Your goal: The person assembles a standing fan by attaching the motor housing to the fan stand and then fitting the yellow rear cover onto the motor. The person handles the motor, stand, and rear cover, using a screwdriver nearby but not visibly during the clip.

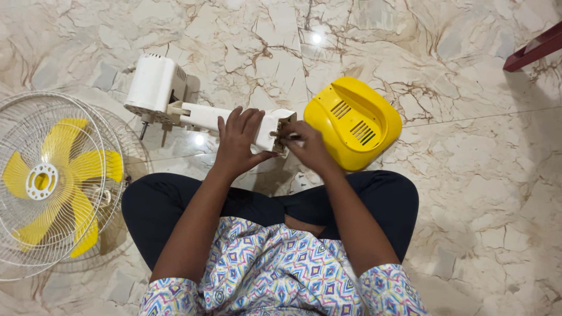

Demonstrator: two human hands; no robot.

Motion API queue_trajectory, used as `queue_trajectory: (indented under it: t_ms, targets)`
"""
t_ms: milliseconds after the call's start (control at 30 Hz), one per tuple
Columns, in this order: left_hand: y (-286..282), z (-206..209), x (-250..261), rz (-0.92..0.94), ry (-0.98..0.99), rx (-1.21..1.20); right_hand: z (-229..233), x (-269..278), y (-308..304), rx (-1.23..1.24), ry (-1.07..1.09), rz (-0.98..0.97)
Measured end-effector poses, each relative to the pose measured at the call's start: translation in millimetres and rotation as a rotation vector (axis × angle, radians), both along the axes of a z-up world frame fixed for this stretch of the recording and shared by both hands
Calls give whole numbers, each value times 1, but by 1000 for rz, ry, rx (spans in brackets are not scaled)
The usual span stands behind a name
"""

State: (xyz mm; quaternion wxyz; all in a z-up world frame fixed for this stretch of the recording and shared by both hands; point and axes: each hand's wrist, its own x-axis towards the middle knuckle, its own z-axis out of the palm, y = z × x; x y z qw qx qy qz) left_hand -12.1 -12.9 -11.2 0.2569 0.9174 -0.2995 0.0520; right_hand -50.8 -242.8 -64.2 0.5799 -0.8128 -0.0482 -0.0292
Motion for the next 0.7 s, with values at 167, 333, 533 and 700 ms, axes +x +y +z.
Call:
queue_trajectory:
  t_ms: [167, 333, 533, 700]
  targets:
    - [0, -2, 2, -3, 12, 12, 4, 14, -62, -660, -11, -158]
    - [0, -2, 3, -11, 8, 5, -28, 21, -69, -919, 300, -250]
    - [1, -2, 2, -13, 1, 2, -60, 24, -63, -972, 361, -267]
    - [1, -1, 4, -11, -12, 5, -55, 22, -59, -906, 431, -305]
